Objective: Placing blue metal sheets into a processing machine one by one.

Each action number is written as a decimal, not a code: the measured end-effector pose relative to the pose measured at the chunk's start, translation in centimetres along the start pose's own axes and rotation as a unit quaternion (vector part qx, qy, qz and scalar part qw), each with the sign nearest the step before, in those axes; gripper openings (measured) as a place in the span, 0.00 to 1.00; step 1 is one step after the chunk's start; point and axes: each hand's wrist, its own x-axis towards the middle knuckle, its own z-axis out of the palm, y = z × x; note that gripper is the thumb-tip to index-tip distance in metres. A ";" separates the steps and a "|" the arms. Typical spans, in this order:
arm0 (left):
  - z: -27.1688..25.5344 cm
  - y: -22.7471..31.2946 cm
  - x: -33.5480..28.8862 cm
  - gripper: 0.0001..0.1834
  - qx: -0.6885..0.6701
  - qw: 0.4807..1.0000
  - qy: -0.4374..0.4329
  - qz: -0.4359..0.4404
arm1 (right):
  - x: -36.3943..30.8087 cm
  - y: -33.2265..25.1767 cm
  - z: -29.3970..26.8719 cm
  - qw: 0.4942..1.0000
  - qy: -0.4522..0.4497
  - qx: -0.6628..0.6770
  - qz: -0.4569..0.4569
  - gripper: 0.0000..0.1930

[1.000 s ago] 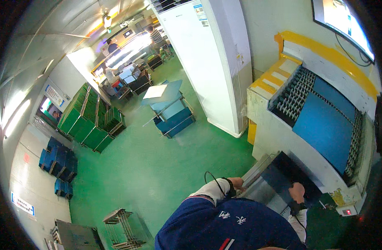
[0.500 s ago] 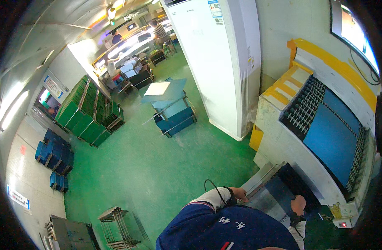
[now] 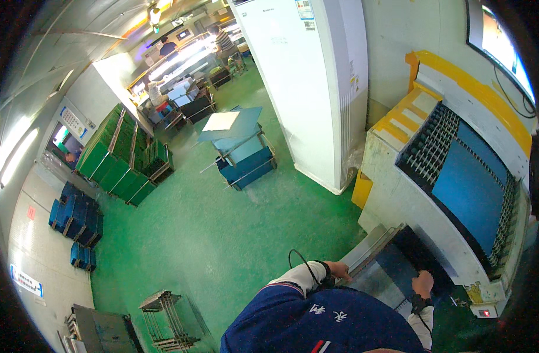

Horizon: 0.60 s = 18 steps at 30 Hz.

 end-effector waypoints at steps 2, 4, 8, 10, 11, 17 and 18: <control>0.5 -0.5 0.3 0.32 -0.010 1.000 0.013 -0.016 | 0.2 -0.4 -0.4 1.000 -0.025 -0.019 0.002 0.17; 0.8 -0.8 0.1 0.32 -0.029 0.999 0.032 -0.029 | 0.1 -0.7 -0.5 1.000 -0.008 -0.015 -0.004 0.16; 0.4 1.3 -1.9 0.30 -0.018 0.999 0.027 -0.031 | -0.7 -0.7 -1.0 1.000 0.028 -0.013 -0.006 0.15; 0.7 0.7 -1.4 0.29 -0.013 0.999 0.030 -0.038 | -0.8 -1.3 -1.6 1.000 0.021 0.003 -0.020 0.15; 1.1 0.2 -1.3 0.29 -0.013 0.999 0.040 -0.032 | -0.7 -1.5 -1.9 0.999 0.017 0.011 -0.028 0.16; 1.1 1.6 -2.6 0.28 -0.002 0.997 0.077 -0.023 | -0.6 -0.8 -1.8 1.000 -0.020 -0.003 -0.007 0.17; 1.1 1.6 -2.7 0.29 0.002 0.996 0.081 -0.025 | -0.7 -0.8 -1.8 1.000 -0.015 -0.002 -0.009 0.17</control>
